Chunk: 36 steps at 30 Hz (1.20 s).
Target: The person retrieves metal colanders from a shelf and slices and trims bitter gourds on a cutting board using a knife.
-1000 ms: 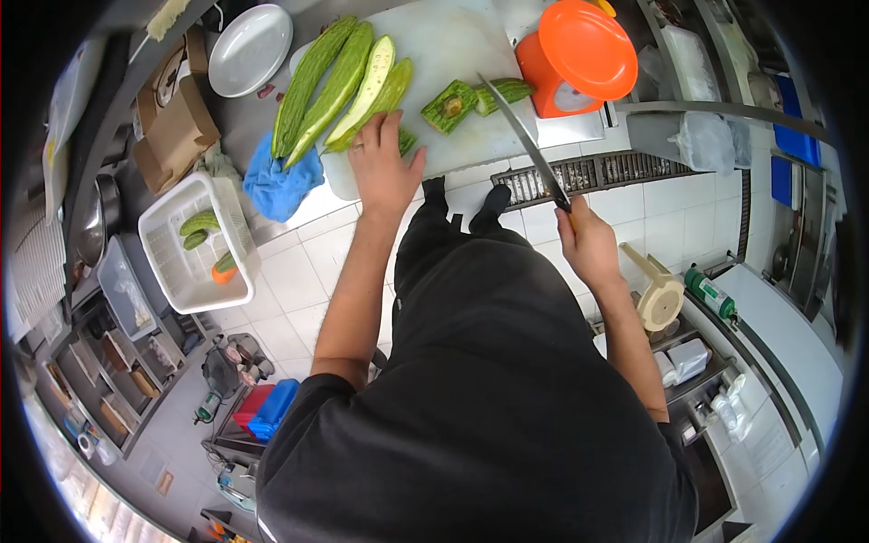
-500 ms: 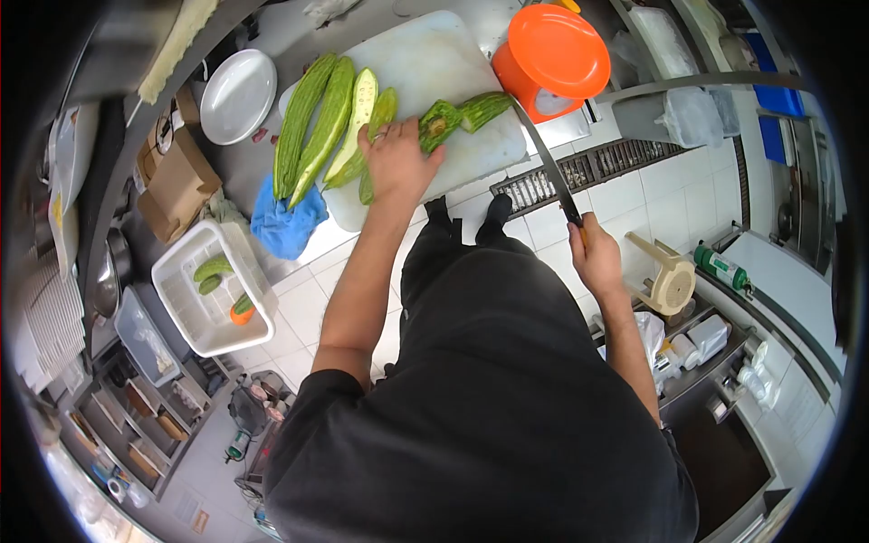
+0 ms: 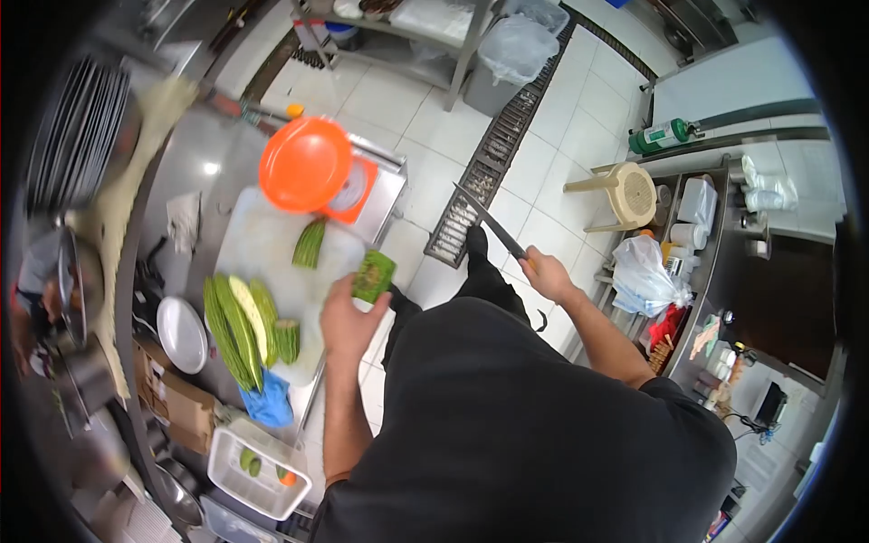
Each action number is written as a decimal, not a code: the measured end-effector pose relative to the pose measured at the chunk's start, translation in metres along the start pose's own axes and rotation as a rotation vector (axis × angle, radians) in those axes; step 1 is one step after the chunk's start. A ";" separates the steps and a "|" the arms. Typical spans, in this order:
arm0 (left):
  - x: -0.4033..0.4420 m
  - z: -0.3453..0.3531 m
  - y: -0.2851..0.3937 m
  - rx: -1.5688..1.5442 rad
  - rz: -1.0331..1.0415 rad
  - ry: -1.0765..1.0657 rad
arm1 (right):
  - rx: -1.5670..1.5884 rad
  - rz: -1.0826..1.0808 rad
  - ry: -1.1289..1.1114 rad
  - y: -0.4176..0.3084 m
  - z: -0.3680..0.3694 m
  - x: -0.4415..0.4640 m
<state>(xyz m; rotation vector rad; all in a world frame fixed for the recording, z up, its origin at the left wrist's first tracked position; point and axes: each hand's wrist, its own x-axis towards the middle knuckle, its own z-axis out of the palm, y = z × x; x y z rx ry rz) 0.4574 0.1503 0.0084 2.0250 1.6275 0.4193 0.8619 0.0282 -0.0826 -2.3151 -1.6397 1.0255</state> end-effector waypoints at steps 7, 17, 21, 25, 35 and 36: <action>0.122 0.182 0.093 -0.786 -0.427 -0.501 | 0.179 0.297 0.098 0.197 0.018 0.023; 0.391 0.309 0.316 -0.431 0.014 -0.420 | 0.383 0.709 0.157 0.334 -0.001 -0.022; 0.560 0.343 0.431 -0.474 0.151 -0.119 | 0.360 0.668 0.258 0.373 0.019 -0.028; 0.536 0.295 0.498 -0.534 0.105 -0.597 | 0.630 0.774 0.227 0.351 -0.008 -0.026; 0.224 0.348 0.198 -0.471 -0.356 -0.841 | 0.621 0.542 0.068 0.334 -0.009 0.044; 0.190 0.324 0.167 -0.493 -0.496 -0.786 | 0.606 0.512 0.031 0.335 -0.007 0.054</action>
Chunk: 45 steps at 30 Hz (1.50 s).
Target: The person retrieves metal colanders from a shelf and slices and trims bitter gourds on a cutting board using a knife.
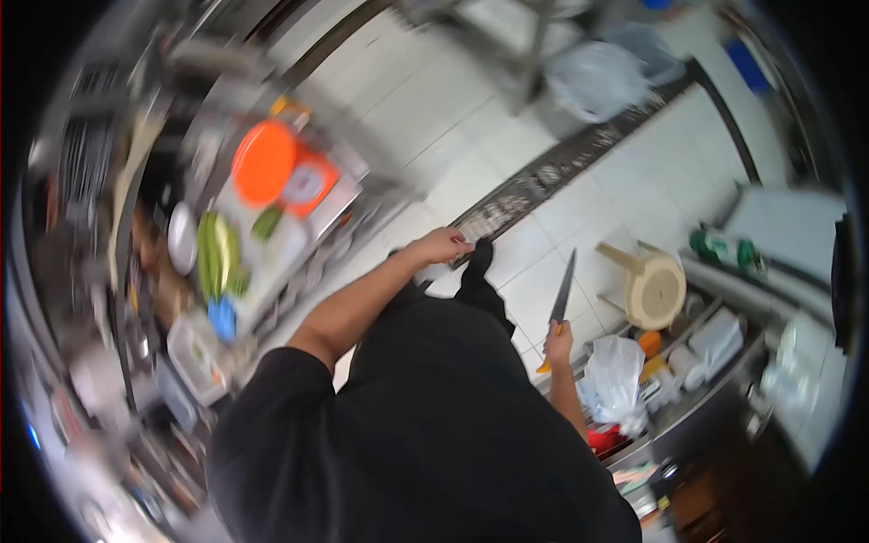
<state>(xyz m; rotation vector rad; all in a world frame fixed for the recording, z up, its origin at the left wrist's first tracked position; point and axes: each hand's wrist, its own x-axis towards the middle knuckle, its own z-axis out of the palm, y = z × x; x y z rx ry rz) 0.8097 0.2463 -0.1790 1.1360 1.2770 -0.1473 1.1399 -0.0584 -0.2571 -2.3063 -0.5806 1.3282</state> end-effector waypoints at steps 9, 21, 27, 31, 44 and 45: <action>-0.220 -0.108 -0.117 0.118 -0.024 1.136 | -0.446 -0.384 -0.250 -0.120 0.018 0.031; -0.257 -0.268 -0.185 0.580 0.030 1.008 | -0.713 -0.815 -0.378 -0.281 0.171 -0.166; -0.287 -0.260 -0.238 0.325 0.306 1.056 | -0.694 -0.951 -0.371 -0.342 0.271 -0.271; -0.296 -0.251 -0.230 0.421 0.261 1.068 | -0.764 -1.019 -0.315 -0.365 0.303 -0.300; -0.277 -0.254 -0.232 0.557 0.275 0.992 | -1.003 -0.960 -0.436 -0.384 0.319 -0.311; -0.276 -0.254 -0.233 0.563 0.281 1.000 | -1.020 -0.939 -0.461 -0.383 0.325 -0.309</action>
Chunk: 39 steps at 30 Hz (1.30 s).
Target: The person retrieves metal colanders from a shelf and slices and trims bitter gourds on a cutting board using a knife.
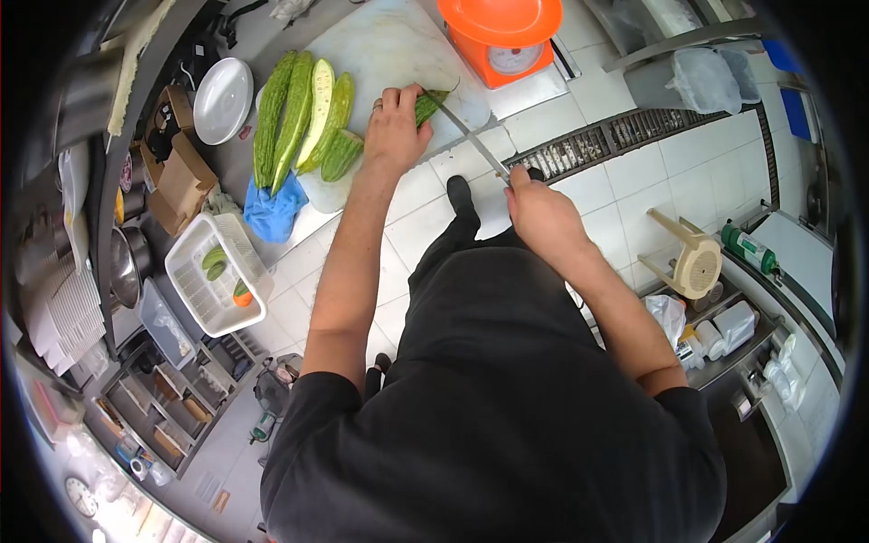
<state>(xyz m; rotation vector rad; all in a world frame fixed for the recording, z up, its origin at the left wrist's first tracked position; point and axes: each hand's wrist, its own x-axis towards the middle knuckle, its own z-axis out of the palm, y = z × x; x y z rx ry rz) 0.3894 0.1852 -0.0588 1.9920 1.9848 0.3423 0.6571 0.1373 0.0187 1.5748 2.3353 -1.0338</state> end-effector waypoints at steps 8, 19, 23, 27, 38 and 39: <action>-0.002 0.000 -0.001 -0.012 -0.087 0.044 | 0.045 -0.048 -0.018 0.018 0.051 0.057; 0.016 -0.004 0.019 0.287 0.017 0.123 | 0.155 -0.074 0.169 0.054 -0.001 -0.021; 0.032 0.006 0.020 0.312 0.057 0.031 | 0.226 -0.056 0.230 0.113 0.022 -0.058; 0.001 -0.009 0.049 0.156 0.113 0.186 | 0.269 0.115 0.254 0.169 0.052 -0.105; 0.072 0.173 0.279 -0.761 -0.195 -0.866 | 0.518 0.690 0.357 0.288 0.171 -0.169; 0.111 0.190 0.326 -0.785 -0.081 -0.812 | 0.521 0.710 0.382 0.293 0.175 -0.170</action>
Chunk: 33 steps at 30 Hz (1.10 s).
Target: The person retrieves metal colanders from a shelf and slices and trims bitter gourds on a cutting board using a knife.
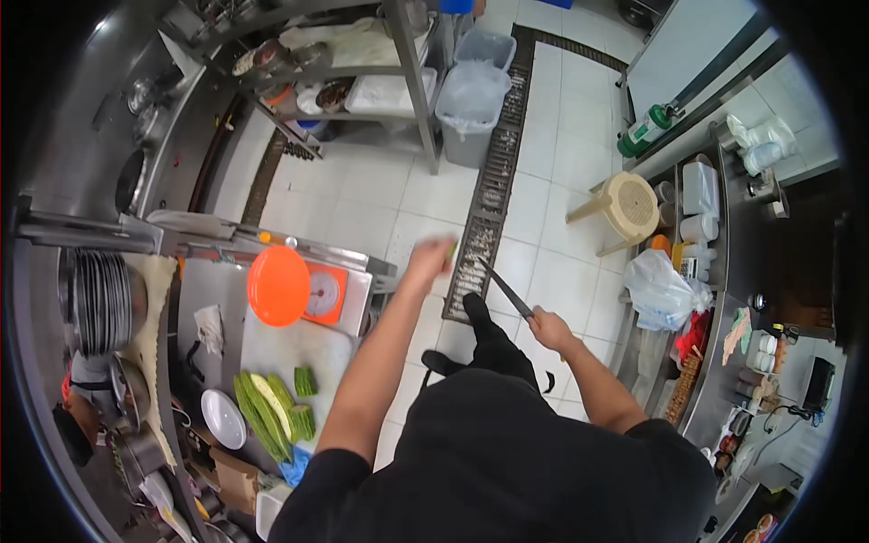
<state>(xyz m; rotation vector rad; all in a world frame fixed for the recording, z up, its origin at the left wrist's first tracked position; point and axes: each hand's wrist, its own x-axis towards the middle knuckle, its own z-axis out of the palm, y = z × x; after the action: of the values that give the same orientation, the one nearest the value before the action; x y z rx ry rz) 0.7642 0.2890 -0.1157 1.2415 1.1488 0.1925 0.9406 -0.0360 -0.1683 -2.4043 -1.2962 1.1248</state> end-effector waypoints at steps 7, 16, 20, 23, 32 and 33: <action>0.090 0.062 0.286 0.232 0.363 0.039 | 0.111 0.125 0.110 0.028 -0.011 -0.003; -0.087 -0.015 0.019 0.184 0.382 0.216 | 0.350 -0.012 -0.074 0.002 -0.016 0.013; -0.212 -0.105 -0.078 0.557 0.418 0.814 | 0.279 -0.201 -0.239 -0.066 -0.027 0.025; -0.268 -0.162 -0.098 0.919 0.307 1.172 | 0.221 -0.449 -0.348 -0.134 -0.029 0.031; -0.285 -0.211 -0.136 0.622 -0.171 0.948 | 0.087 -0.542 -0.629 -0.300 0.038 0.031; -0.287 -0.210 -0.138 0.562 -0.077 0.936 | 0.087 -0.565 -0.619 -0.310 0.041 0.028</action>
<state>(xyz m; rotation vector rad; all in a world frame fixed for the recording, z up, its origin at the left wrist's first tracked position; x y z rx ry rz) 0.4076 0.1776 -0.0374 1.6491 2.1587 0.4404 0.7240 0.1642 -0.0621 -1.4910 -1.8794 1.7282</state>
